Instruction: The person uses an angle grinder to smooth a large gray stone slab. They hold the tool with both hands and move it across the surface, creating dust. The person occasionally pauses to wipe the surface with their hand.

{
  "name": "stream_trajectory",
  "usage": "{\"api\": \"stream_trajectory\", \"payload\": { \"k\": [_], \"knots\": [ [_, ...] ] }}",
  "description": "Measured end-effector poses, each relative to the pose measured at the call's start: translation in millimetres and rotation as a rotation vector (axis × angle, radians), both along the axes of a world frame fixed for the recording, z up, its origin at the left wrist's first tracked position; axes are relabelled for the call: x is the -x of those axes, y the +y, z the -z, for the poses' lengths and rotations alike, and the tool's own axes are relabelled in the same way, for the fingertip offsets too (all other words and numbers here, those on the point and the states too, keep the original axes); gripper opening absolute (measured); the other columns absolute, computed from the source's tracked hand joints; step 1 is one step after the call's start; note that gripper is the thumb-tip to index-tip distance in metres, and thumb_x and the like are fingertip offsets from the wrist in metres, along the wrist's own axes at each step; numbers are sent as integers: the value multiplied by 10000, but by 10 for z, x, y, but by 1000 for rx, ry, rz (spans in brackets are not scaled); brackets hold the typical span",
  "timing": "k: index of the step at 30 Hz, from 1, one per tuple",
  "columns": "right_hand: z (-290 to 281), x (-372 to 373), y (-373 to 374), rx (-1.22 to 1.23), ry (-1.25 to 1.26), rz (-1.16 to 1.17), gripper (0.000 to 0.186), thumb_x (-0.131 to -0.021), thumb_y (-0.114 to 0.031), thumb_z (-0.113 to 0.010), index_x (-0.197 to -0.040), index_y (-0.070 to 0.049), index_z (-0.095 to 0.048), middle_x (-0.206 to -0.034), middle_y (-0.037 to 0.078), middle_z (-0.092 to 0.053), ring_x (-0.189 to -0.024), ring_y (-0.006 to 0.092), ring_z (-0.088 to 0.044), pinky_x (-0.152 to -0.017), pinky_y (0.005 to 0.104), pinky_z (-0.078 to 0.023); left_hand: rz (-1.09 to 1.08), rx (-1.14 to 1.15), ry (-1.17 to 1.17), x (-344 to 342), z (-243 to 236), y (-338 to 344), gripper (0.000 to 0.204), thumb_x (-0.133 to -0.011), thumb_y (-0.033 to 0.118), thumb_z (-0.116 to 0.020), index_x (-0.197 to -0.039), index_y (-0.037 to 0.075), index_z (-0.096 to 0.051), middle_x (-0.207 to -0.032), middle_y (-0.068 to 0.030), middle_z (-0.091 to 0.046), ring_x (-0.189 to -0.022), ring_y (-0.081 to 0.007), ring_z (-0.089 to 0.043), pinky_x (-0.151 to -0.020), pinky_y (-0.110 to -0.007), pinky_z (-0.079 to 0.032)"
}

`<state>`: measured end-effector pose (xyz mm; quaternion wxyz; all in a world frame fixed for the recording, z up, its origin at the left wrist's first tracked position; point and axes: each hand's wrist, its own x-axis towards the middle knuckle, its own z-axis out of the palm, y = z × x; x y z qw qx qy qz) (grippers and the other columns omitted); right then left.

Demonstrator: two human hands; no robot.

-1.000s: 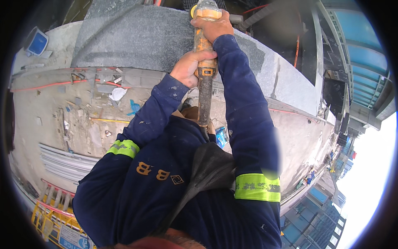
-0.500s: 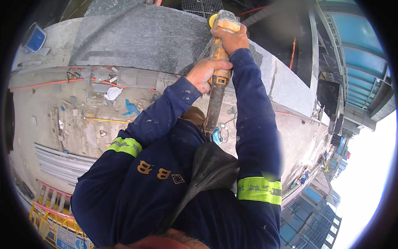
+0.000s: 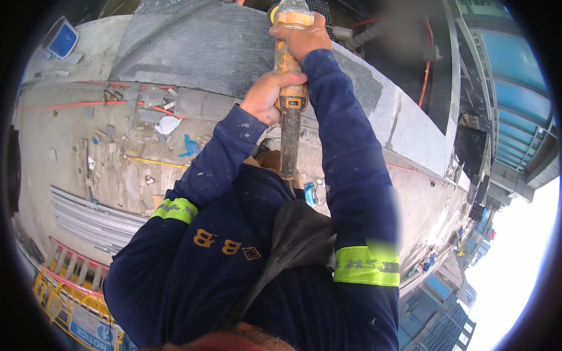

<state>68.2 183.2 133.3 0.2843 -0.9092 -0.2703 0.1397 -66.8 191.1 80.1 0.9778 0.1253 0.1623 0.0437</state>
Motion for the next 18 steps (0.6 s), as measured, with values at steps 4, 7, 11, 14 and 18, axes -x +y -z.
{"api": "stream_trajectory", "payload": {
  "k": [4,7,11,14,18],
  "knots": [
    [-23,42,45,2,27,-5,1058,-610,-465,-848,-1397,51,-365,-1181,219,-642,-1079,317,-653,-956,358,-504,-28,12,6,13,-5,22,318,-822,25,-719,-1110,-15,-591,-920,-92,-660,-791,-209,-675,-690,-356,-551],
    [-75,4,-101,-8,25,40,1031,-611,-443,-854,-1381,54,-381,-1162,217,-648,-1063,309,-659,-938,362,-513,5,-3,1,-60,-38,-98,287,-838,58,-710,-1092,-6,-594,-898,-92,-662,-742,-206,-672,-645,-354,-554],
    [-115,-103,-389,-4,34,145,962,-616,-408,-863,-1332,54,-418,-1120,218,-658,-1023,303,-672,-899,370,-529,62,60,-23,-187,-59,-308,306,-808,9,-723,-1085,-2,-593,-911,-85,-647,-783,-203,-659,-676,-357,-537],
    [-82,-139,-509,-46,44,156,882,-628,-393,-864,-1275,43,-451,-1099,216,-660,-1002,307,-676,-889,376,-533,99,59,2,-238,-47,-396,323,-801,12,-728,-1093,5,-590,-905,-76,-642,-779,-201,-651,-672,-359,-527],
    [-61,-129,-489,-21,37,154,925,-622,-411,-863,-1304,47,-438,-1131,222,-650,-1034,312,-666,-910,378,-523,91,40,13,-209,-34,-364,332,-803,24,-730,-1101,4,-585,-898,-74,-641,-771,-198,-649,-664,-355,-526]
  ]
}}
